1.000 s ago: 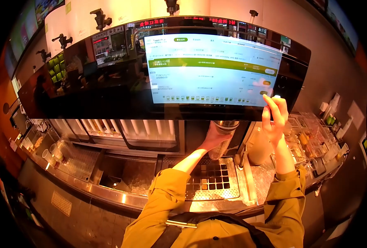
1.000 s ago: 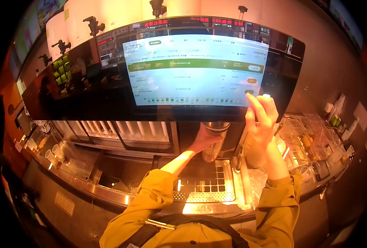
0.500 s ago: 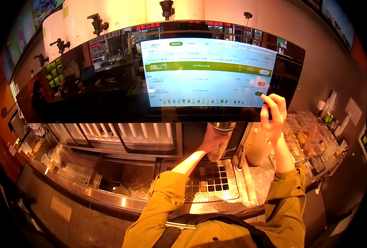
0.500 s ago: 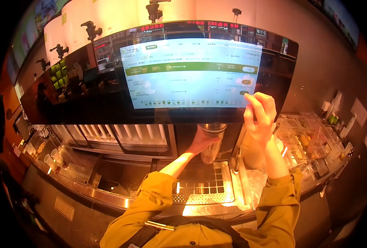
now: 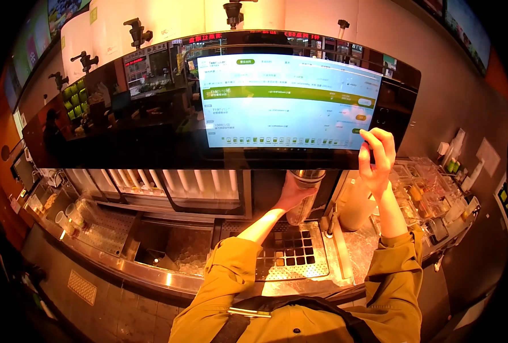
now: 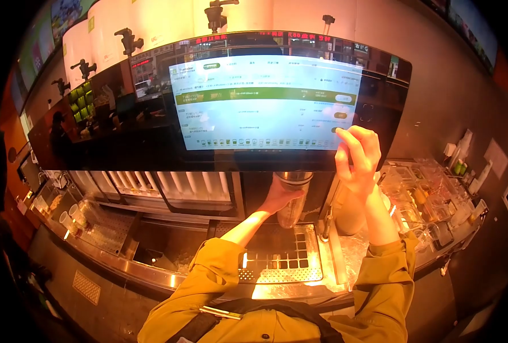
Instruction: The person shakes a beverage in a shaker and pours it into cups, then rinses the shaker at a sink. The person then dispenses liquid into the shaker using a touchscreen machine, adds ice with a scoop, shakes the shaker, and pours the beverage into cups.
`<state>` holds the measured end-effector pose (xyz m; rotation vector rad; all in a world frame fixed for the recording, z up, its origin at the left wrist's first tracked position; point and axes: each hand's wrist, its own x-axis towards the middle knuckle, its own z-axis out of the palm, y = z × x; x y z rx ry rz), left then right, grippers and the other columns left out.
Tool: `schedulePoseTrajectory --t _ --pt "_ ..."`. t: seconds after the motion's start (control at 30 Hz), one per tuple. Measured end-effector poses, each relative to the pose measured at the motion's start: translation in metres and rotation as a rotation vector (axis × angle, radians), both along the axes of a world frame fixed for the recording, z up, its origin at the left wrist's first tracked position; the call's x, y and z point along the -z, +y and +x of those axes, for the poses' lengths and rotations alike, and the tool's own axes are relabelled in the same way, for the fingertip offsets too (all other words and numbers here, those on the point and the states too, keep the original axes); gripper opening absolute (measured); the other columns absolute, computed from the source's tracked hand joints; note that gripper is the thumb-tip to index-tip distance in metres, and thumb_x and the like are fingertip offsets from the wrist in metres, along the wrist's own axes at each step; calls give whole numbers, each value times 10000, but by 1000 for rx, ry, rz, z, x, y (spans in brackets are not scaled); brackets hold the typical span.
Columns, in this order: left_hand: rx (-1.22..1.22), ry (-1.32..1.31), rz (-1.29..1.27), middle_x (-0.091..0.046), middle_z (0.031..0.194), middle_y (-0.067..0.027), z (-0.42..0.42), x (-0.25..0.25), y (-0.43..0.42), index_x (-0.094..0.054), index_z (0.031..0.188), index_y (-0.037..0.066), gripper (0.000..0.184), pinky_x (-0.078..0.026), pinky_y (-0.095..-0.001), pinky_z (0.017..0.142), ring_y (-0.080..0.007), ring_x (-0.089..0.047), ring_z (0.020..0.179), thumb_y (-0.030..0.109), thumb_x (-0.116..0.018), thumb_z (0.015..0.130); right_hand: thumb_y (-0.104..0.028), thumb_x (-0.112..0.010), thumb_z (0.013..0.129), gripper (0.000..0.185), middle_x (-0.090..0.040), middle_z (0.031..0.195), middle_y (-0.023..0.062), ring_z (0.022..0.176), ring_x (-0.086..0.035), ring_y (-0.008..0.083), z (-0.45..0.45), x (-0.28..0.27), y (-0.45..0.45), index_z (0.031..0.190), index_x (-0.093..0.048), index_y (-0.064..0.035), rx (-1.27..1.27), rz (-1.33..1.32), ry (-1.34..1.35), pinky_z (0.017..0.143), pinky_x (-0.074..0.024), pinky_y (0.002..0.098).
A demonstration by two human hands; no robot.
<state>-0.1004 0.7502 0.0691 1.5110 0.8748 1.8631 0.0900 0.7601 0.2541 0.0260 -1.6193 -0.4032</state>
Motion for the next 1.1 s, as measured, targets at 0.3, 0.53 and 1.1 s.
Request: schedulePoseTrajectory --t 0.3,0.53,1.1 --pt "-1 -31 -9 -348 1311 -104 8 -18 -14 -155 1323 75 907 -334 -369 1028 -216 -370 1232 -41 -735 636 33 -566 664 264 -557 863 107 744 -525 241 7 -1 4 916 -625 -15 15 -9 9 636 -435 323" --pt "-97 36 42 -406 1282 -108 1 -2 0 -194 1303 70 885 -368 -353 1000 -218 -436 1192 23 -767 631 34 -568 666 255 -558 854 100 737 -526 236 7 -1 4 908 -625 -17 11 -6 15 633 -434 321" --pt "-42 6 70 -366 1307 -104 1 -3 0 -138 1336 84 935 -350 -370 1023 -225 -397 1224 -14 -750 635 47 -568 672 243 -551 863 100 748 -526 244 8 -5 1 900 -617 -21 7 -22 9 647 -435 333"
